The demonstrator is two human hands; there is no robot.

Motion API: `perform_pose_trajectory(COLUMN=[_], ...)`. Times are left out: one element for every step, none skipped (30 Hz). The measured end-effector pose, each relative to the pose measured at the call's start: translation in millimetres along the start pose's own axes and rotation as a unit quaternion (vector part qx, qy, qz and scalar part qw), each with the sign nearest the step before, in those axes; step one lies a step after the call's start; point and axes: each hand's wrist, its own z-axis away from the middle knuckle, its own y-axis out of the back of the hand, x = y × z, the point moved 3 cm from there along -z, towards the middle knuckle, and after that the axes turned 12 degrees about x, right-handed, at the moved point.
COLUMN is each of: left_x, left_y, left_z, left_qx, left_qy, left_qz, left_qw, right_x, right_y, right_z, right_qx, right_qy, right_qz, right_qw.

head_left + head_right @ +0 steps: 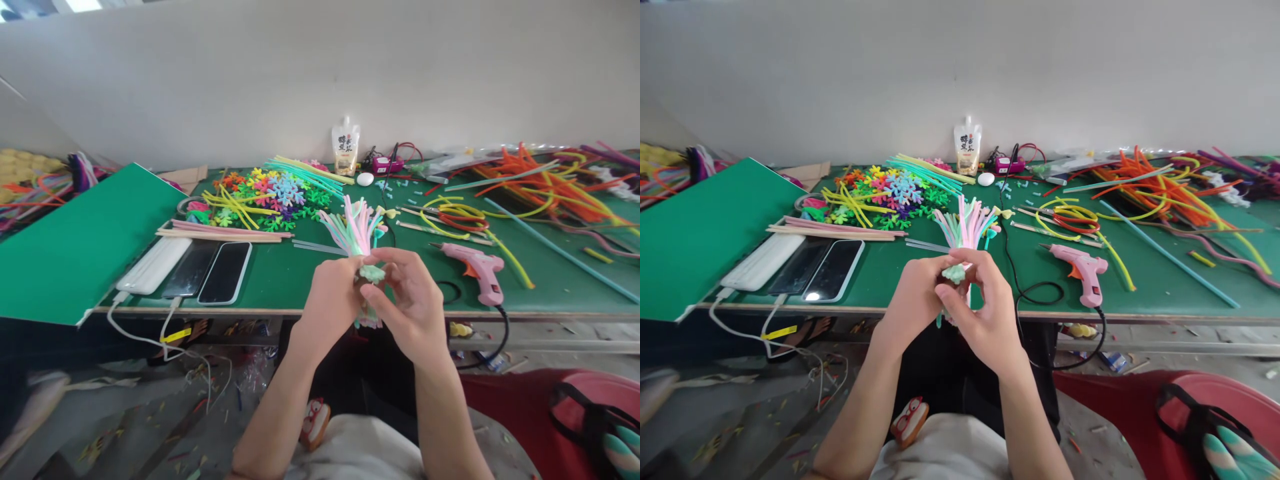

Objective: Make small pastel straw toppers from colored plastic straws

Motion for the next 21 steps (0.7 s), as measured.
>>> perform_pose_trajectory(left_x=[-1, -2, -4, -7, -10, -12, -14, -16, -17, -18, -18, -18, -18, -17, -16, -15, -14, -13, -11, -10, -10], left_y=[0.1, 0.7, 1.6, 2.8, 4.3, 5.9, 7.3, 8.7, 9.8, 10.7, 11.3, 11.5, 11.5, 11.3, 11.0, 10.8, 10.4, 10.2, 10.0, 9.8, 9.6], left_z=[0, 1, 1, 2, 3, 4, 5, 7, 9, 10, 12, 14, 16, 18, 20, 22, 24, 26, 29, 31, 33], left_qx=[0.001, 0.006, 0.017, 0.031, 0.049, 0.068, 0.086, 0.104, 0.117, 0.128, 0.135, 0.136, 0.135, 0.131, 0.126, 0.121, 0.115, 0.109, 0.104, 0.098, 0.091], left_qy=[0.003, 0.007, 0.012, 0.016, 0.019, 0.019, 0.015, 0.006, -0.005, -0.018, -0.033, -0.047, -0.062, -0.076, -0.089, -0.1, -0.111, -0.12, -0.129, -0.136, -0.141], left_qz=[0.004, 0.008, 0.012, 0.016, 0.021, 0.028, 0.037, 0.047, 0.054, 0.058, 0.058, 0.056, 0.055, 0.056, 0.06, 0.067, 0.074, 0.082, 0.088, 0.093, 0.096], left_qw=[1.0, 1.0, 1.0, 0.999, 0.998, 0.997, 0.995, 0.993, 0.992, 0.99, 0.989, 0.988, 0.987, 0.987, 0.986, 0.985, 0.984, 0.983, 0.982, 0.982, 0.981], right_x=[0, 1, 3, 7, 14, 22, 32, 42, 53, 62, 70, 75, 77, 78, 77, 76, 74, 73, 72, 72, 71], right_y=[0, 0, 1, 3, 5, 7, 8, 7, 4, -1, -6, -11, -17, -21, -25, -29, -32, -34, -37, -38, -40], right_z=[0, -1, -3, -5, -7, -9, -11, -13, -13, -13, -13, -12, -11, -11, -11, -12, -13, -14, -15, -17, -19], right_qx=[-0.004, -0.002, 0.011, 0.039, 0.075, 0.119, 0.16, 0.174, 0.163, 0.135, 0.103, 0.073, 0.043, 0.014, -0.013, -0.037, -0.059, -0.076, -0.084, -0.082, -0.077], right_qy=[0.0, -0.002, -0.007, -0.017, -0.034, -0.061, -0.098, -0.142, -0.195, -0.253, -0.304, -0.342, -0.369, -0.388, -0.405, -0.423, -0.446, -0.47, -0.49, -0.504, -0.513], right_qz=[-0.007, -0.016, -0.026, -0.036, -0.044, -0.051, -0.056, -0.065, -0.084, -0.11, -0.143, -0.183, -0.225, -0.266, -0.302, -0.332, -0.356, -0.378, -0.401, -0.427, -0.453], right_qw=[1.0, 1.0, 1.0, 0.998, 0.996, 0.99, 0.981, 0.972, 0.964, 0.952, 0.936, 0.919, 0.901, 0.882, 0.863, 0.842, 0.819, 0.794, 0.77, 0.746, 0.725])
